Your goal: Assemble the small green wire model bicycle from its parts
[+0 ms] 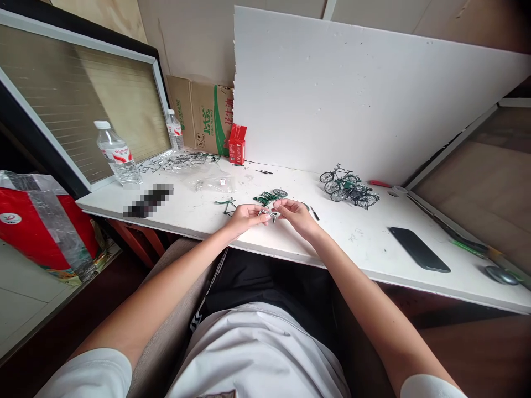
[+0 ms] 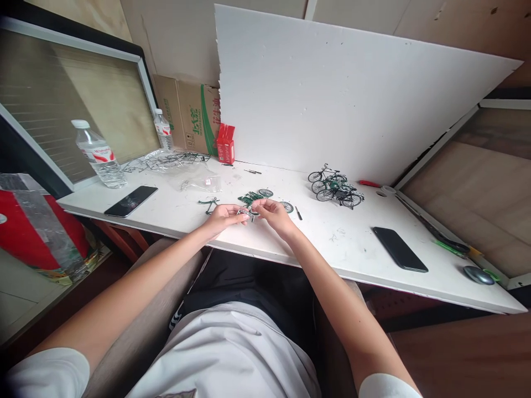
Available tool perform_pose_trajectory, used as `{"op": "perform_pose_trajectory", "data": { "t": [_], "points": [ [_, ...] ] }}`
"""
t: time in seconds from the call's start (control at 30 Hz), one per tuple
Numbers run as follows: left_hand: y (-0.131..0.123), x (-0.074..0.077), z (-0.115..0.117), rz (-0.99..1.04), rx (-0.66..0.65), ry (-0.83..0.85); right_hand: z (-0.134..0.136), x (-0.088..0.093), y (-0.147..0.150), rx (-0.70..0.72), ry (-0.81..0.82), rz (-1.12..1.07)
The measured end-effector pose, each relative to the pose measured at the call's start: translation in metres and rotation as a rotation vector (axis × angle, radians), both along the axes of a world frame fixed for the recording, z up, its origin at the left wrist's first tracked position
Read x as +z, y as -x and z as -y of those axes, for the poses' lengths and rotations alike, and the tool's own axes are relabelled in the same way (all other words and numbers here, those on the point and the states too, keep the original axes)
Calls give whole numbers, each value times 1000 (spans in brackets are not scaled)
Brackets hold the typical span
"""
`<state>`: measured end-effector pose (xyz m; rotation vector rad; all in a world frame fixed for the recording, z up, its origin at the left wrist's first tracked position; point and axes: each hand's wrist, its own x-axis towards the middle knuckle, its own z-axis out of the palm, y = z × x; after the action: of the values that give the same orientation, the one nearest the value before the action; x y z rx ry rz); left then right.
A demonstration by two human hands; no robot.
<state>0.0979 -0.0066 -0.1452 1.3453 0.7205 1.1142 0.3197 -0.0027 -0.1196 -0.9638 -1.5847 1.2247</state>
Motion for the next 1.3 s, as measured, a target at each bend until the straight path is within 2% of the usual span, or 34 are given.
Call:
{"op": "perform_pose_trajectory", "data": {
  "t": [0.13, 0.27, 0.43, 0.63, 0.8, 1.03, 1.3],
  "points": [
    [2, -2, -3, 23, 14, 8, -1, 0, 1, -24, -1, 16],
    [4, -1, -6, 75, 10, 84, -2, 1, 0, -84, 24, -28],
    [1, 3, -3, 232, -85, 176, -2, 6, -5, -96, 76, -105],
    [-7, -1, 0, 345, -155, 258, -1, 6, -2, -125, 68, -134],
    [-6, -2, -1, 358, -155, 259, 1, 5, 2, -96, -16, -78],
    [-7, 2, 3, 317, -186, 253, 6, 6, 3, -37, -213, 64],
    [-6, 2, 3, 295, -185, 264, 8, 8, 2, -2, -324, 140]
  ]
}}
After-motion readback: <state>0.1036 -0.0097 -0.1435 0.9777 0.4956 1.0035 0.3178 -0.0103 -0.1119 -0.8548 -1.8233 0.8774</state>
